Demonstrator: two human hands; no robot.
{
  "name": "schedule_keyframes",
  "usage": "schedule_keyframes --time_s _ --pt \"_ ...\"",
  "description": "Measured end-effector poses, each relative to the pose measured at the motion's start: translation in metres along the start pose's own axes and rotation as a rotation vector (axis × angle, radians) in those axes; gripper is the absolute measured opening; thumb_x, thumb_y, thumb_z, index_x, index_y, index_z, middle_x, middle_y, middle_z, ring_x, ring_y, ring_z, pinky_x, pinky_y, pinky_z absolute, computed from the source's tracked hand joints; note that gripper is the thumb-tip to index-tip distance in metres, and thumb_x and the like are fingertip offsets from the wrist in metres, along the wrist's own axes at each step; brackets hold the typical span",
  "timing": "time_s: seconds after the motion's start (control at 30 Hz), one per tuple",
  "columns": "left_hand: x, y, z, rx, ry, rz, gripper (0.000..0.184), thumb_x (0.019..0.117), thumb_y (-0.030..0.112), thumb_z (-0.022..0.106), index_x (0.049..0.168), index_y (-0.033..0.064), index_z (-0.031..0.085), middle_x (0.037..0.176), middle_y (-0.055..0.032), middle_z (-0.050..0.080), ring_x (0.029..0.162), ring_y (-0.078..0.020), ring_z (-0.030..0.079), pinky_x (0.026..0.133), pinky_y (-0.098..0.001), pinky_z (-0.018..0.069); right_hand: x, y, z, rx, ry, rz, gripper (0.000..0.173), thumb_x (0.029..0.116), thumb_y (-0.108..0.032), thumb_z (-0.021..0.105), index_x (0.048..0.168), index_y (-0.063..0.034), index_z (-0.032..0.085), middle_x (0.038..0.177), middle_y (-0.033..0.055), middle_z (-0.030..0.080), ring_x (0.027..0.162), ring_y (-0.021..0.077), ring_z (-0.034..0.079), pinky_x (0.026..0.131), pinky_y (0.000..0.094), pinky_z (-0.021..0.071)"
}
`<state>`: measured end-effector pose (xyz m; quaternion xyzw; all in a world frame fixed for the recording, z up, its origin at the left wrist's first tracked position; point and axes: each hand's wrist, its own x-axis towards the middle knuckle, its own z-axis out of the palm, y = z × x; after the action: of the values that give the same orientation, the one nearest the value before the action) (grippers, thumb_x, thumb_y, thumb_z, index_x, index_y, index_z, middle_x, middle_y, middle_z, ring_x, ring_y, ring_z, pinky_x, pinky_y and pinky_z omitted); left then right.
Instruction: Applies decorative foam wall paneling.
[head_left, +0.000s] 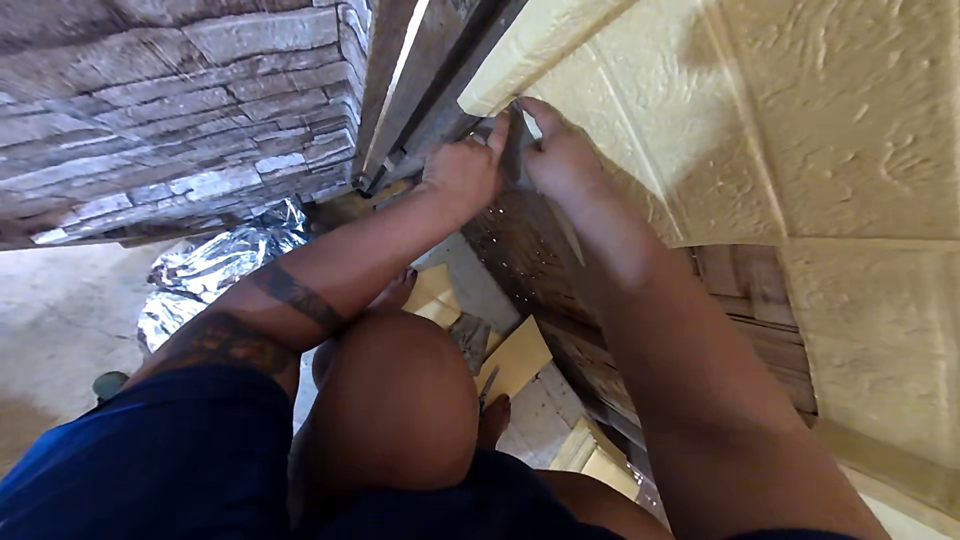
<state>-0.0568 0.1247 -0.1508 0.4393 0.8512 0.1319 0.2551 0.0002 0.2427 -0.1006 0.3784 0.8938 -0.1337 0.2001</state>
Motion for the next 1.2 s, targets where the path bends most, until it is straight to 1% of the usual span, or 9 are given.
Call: schedule_keyframes --time_s 0.2,0.43,0.53,0.63,0.77,1.0,1.13,1.17,1.2 --pt "0.015 -0.003 -0.005 -0.022 0.003 -0.013 0.069 0.104 0.023 0.041 0.166 0.0238 0.011 0.106 -0.0244 0.07 0.094 -0.0468 0.069 0.075 -0.0633 0.0516 -0.002 -0.005 0.004 -0.131 0.016 0.033 0.069 0.1019 -0.019 0.052 0.162 -0.037 0.024 0.126 0.0216 0.067 0.109 0.0443 0.067 0.089 0.0657 0.0512" --pt "0.016 0.008 -0.013 0.037 -0.055 -0.042 0.075 0.1015 0.011 0.045 0.166 0.0201 0.008 0.103 -0.0254 0.068 0.092 -0.0476 0.068 0.073 -0.0627 0.0516 -0.005 -0.018 0.004 -0.307 0.004 0.106 0.073 0.102 -0.021 0.049 0.163 -0.0425 0.016 0.124 0.0211 0.068 0.108 0.0452 0.067 0.084 0.0665 0.0516" --pt "0.015 0.009 -0.015 -0.01 -0.071 -0.061 0.075 0.1017 0.015 0.047 0.166 0.0214 0.008 0.108 -0.0271 0.068 0.097 -0.0492 0.067 0.076 -0.0647 0.0516 -0.006 -0.007 -0.004 -0.161 -0.032 0.037 0.072 0.1016 -0.019 0.051 0.163 -0.04 0.02 0.129 0.0215 0.066 0.114 0.0441 0.065 0.091 0.0664 0.0501" --pt "0.011 0.0 -0.013 -0.033 -0.033 -0.012 0.072 0.1032 0.023 0.046 0.166 0.0209 0.011 0.108 -0.0256 0.07 0.096 -0.0484 0.069 0.076 -0.0648 0.0526 -0.014 0.014 -0.003 0.016 -0.033 -0.018 0.066 0.1027 -0.019 0.05 0.162 -0.0365 0.027 0.125 0.0215 0.066 0.108 0.0402 0.066 0.09 0.0636 0.0503" --pt "0.007 -0.003 -0.013 -0.071 -0.026 0.092 0.066 0.1052 0.024 0.044 0.165 0.0274 0.016 0.114 -0.0252 0.068 0.101 -0.0477 0.068 0.078 -0.0657 0.0523 -0.034 0.033 0.009 -0.003 -0.055 -0.01 0.067 0.104 -0.021 0.049 0.164 -0.0311 0.022 0.122 0.0237 0.066 0.105 0.043 0.066 0.088 0.0657 0.0503" --pt "0.021 0.005 -0.015 -0.114 0.014 0.125 0.062 0.1035 0.018 0.044 0.163 0.025 0.026 0.116 -0.025 0.068 0.103 -0.0474 0.068 0.08 -0.0642 0.0525 -0.031 0.04 0.021 0.178 0.014 -0.037 0.069 0.103 -0.013 0.048 0.165 -0.0266 0.02 0.11 0.0204 0.069 0.093 0.0337 0.069 0.083 0.0543 0.0548" --pt "0.031 0.003 -0.018 -0.145 0.012 0.101 0.06 0.1036 0.016 0.045 0.16 0.0316 0.032 0.118 -0.0249 0.068 0.105 -0.0477 0.067 0.081 -0.0648 0.0528 -0.019 0.058 0.021 0.428 -0.05 -0.006 0.071 0.0993 -0.01 0.05 0.162 -0.036 0.028 0.135 0.018 0.062 0.103 0.03 0.067 0.085 0.0528 0.0541" --pt "0.032 0.002 -0.019 -0.143 0.015 0.105 0.059 0.1034 0.016 0.045 0.159 0.0319 0.033 0.119 -0.0247 0.068 0.106 -0.0475 0.067 0.081 -0.065 0.0528 -0.019 0.062 0.019 0.454 -0.075 -0.005 0.071 0.099 -0.01 0.049 0.161 -0.0372 0.029 0.135 0.0155 0.061 0.099 0.026 0.066 0.081 0.049 0.0546" --pt "0.031 0.001 -0.02 -0.137 0.015 0.108 0.059 0.1033 0.015 0.045 0.158 0.0321 0.034 0.119 -0.0246 0.067 0.106 -0.0474 0.067 0.081 -0.065 0.0527 -0.02 0.065 0.019 0.481 -0.083 -0.008 0.07 0.0991 -0.009 0.048 0.161 -0.0361 0.03 0.123 0.0137 0.063 0.083 0.0204 0.06 0.068 0.0421 0.0511"
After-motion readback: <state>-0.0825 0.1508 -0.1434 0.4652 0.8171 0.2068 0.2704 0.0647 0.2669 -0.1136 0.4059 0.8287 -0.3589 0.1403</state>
